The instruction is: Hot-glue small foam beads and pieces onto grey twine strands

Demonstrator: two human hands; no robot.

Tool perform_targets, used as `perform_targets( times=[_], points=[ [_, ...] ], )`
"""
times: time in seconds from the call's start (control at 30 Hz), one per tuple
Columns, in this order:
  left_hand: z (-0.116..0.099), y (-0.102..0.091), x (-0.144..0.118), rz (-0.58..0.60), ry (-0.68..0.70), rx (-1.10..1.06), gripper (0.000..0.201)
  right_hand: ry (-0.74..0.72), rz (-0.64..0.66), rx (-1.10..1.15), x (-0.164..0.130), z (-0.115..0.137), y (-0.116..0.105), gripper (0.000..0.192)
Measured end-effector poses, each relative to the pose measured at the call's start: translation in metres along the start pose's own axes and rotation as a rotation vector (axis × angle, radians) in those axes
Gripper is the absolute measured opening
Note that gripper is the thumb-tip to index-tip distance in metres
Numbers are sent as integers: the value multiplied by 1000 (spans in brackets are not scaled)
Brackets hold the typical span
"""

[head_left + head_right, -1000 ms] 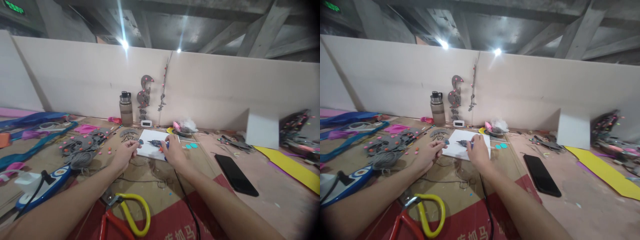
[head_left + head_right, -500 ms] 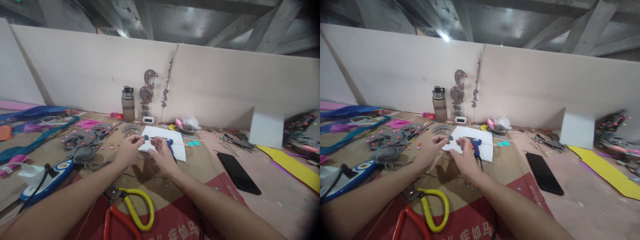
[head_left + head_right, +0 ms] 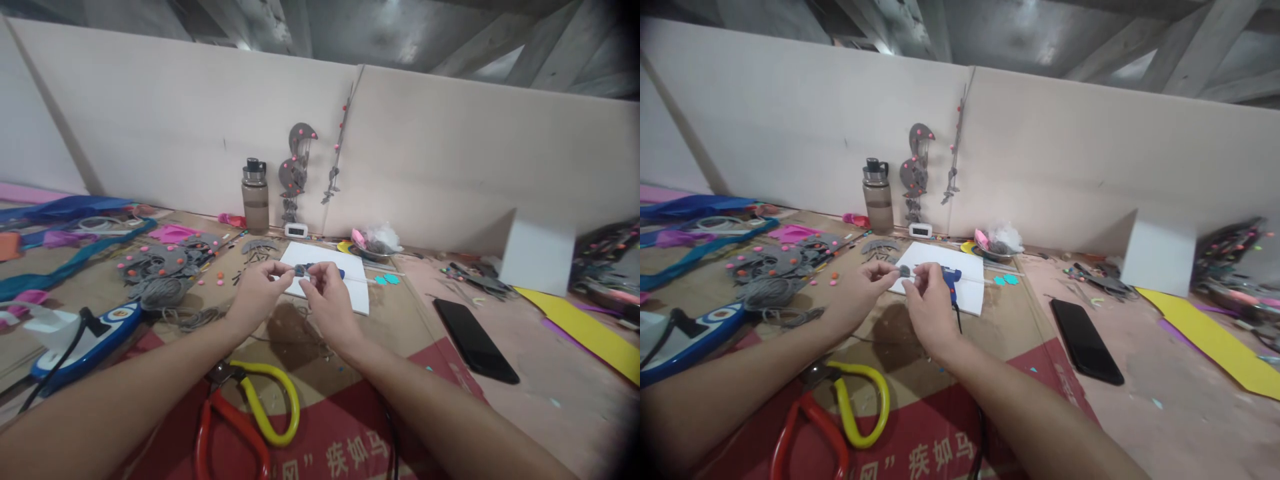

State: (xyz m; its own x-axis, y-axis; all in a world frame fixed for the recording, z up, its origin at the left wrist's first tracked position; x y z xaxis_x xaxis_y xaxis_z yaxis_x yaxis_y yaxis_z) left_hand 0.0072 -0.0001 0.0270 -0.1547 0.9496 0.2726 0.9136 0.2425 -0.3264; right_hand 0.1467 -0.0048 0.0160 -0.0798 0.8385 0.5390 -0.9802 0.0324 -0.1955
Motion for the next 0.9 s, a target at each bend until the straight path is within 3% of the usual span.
perform_targets(
  times=[0.1, 0.27, 0.9],
  points=[
    [0, 1, -1, 21, 7, -15, 25, -134, 11, -201, 4, 6, -8, 4],
    [2, 0, -2, 60, 3, -13, 26, -284, 30, -355, 8, 6, -14, 7],
    [3, 2, -2, 159, -42, 4, 18, -410, 138, -609, 9, 0, -17, 8]
  ],
)
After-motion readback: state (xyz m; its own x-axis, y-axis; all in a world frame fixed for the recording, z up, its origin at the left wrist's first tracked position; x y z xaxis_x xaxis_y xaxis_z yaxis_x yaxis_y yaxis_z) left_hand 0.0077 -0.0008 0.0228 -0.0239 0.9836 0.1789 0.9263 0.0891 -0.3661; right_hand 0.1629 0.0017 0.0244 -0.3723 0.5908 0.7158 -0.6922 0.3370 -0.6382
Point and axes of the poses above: each hand's wrist, its own x-axis towards the middle knuckle, its own y-axis out of the palm, z = x × y, the point moved 1 cm from there along x, towards the middle knuckle, and after that the axes turned 7 degrees about -y, right-handed, at the moved point
